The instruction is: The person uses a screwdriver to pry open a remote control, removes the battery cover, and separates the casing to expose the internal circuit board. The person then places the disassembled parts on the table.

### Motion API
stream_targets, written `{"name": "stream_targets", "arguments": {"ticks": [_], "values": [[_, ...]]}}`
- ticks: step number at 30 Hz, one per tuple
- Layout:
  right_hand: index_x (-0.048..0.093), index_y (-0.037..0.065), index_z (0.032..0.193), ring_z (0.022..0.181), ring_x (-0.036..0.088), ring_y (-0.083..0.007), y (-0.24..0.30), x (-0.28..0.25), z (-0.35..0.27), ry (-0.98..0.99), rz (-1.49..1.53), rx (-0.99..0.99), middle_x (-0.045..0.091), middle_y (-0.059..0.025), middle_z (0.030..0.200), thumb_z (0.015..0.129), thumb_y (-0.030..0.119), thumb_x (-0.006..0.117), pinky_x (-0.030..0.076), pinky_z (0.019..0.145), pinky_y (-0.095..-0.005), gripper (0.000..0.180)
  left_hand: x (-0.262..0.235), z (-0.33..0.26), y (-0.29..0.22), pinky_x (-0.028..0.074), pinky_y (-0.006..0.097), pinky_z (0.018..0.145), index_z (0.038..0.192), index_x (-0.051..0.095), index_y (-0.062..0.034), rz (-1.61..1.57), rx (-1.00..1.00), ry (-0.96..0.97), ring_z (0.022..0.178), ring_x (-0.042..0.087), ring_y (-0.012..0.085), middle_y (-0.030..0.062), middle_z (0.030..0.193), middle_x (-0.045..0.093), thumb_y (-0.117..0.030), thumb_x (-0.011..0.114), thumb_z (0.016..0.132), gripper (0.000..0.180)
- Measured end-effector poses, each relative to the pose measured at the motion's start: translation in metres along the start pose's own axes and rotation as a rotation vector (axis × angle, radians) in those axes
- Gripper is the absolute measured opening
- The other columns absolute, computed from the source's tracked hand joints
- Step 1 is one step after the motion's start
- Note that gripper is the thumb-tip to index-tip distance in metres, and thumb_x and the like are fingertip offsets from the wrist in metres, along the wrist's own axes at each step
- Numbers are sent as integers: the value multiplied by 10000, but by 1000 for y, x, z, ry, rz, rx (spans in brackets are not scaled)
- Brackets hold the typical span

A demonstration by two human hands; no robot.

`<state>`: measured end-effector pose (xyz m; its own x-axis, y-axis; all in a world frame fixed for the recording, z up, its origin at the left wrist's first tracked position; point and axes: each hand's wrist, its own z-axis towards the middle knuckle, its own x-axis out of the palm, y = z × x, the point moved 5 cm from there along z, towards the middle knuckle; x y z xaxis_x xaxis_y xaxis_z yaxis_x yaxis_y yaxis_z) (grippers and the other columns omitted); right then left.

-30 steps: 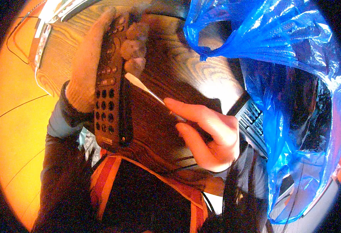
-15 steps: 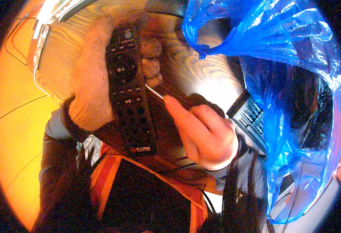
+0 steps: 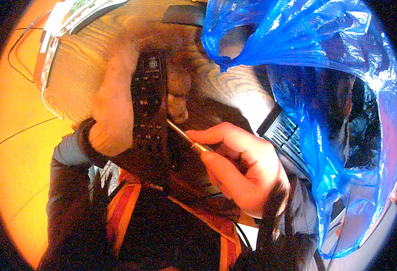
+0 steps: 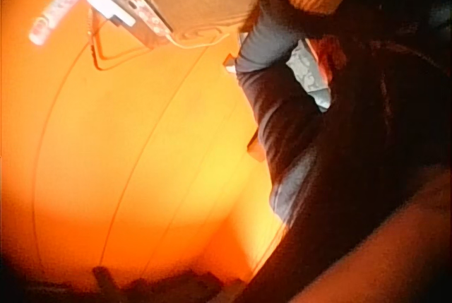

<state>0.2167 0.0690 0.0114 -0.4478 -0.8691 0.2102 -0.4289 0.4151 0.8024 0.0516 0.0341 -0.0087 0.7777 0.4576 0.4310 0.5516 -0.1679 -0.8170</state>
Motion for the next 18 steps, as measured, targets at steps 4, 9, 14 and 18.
{"name": "stream_targets", "arguments": {"ticks": [4,9,14,18], "values": [[513,5,1167,427,380,-43,6,-5,0,70,91,50,474,-11,543,885,-52,391,264,411,-196,312,-4,1,5,504,300,556,1103,522,-66,-48,-34,86,612,597,194,91,791,621,-446,351,933,450],[591,22,1124,501,442,-48,10,-14,9,-185,-446,-353,532,-18,613,825,-77,502,320,466,-187,327,-8,17,-7,511,291,607,1147,511,-30,83,175,100,695,599,185,97,895,626,-410,420,919,452],[627,-11,1074,531,525,-141,14,-9,4,-361,-791,-721,568,-91,657,705,-114,597,397,495,-236,384,-4,14,-21,513,314,685,1166,487,-20,220,329,174,788,600,178,101,991,606,-243,559,892,360],[623,11,1105,527,546,-191,9,0,5,-359,-911,-807,535,-75,654,692,-92,632,437,474,-286,426,1,15,-13,514,305,651,1132,506,-18,-12,74,265,721,591,172,80,913,594,-254,555,901,334]]}}
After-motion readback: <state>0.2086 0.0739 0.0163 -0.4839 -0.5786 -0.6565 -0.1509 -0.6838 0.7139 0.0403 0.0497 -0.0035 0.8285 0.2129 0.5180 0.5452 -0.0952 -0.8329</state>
